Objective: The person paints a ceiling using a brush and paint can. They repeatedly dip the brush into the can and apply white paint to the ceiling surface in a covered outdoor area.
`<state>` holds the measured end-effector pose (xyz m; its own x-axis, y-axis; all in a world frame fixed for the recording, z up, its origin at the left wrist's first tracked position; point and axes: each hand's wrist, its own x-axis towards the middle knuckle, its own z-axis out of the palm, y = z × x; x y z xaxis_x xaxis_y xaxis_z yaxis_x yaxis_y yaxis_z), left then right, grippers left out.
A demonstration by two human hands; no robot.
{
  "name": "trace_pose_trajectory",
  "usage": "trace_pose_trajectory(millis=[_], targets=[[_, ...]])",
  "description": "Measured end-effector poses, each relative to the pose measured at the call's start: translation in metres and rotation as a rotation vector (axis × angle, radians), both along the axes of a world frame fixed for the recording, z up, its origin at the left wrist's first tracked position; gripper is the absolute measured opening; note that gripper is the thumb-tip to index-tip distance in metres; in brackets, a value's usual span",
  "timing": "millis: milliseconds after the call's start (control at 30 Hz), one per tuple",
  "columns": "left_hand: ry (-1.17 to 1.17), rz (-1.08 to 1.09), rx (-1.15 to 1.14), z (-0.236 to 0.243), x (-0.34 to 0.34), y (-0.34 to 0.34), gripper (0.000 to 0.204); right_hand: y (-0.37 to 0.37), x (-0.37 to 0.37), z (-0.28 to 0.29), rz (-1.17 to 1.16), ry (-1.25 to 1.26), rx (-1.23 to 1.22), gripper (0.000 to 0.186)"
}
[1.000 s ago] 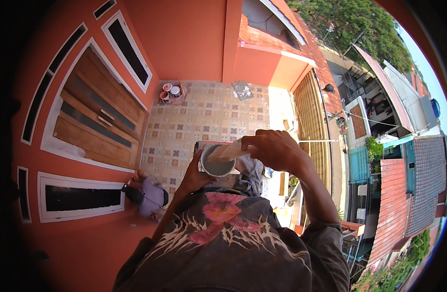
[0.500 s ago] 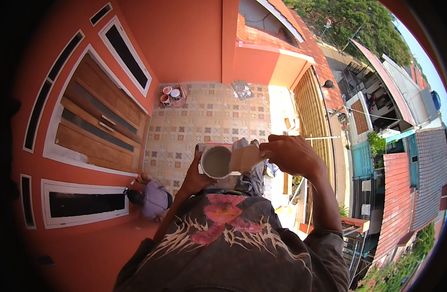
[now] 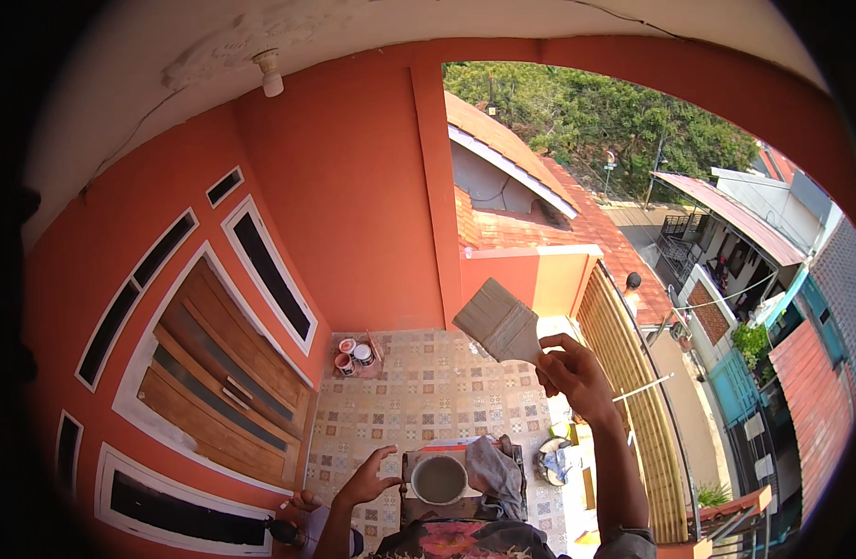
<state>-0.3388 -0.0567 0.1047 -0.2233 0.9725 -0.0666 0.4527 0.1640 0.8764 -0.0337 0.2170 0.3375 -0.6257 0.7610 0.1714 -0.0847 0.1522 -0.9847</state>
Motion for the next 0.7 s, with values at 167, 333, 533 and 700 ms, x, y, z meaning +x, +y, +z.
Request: trace_pose_trajectory(millis=[167, 333, 533, 700], targets=[[0.036, 0.204, 0.096, 0.074, -0.066, 0.036, 0.059, 0.042, -0.026, 0.037, -0.077, 0.203, -0.015, 0.026], [0.175, 0.361, 0.467, 0.223, -0.114, 0.061, 0.049, 0.104, -0.075, 0.101, -0.020, 0.482, 0.043, 0.026], [0.352, 0.371, 0.807, 0.426, -0.131, 0.111, 0.066, 0.165, -0.155, 0.186, -0.053, 0.530, 0.066, 0.022], [0.331, 0.434, 0.855, 0.547, -0.147, 0.172, 0.076, 0.192, -0.201, 0.244, -0.145, 0.537, 0.114, 0.024]])
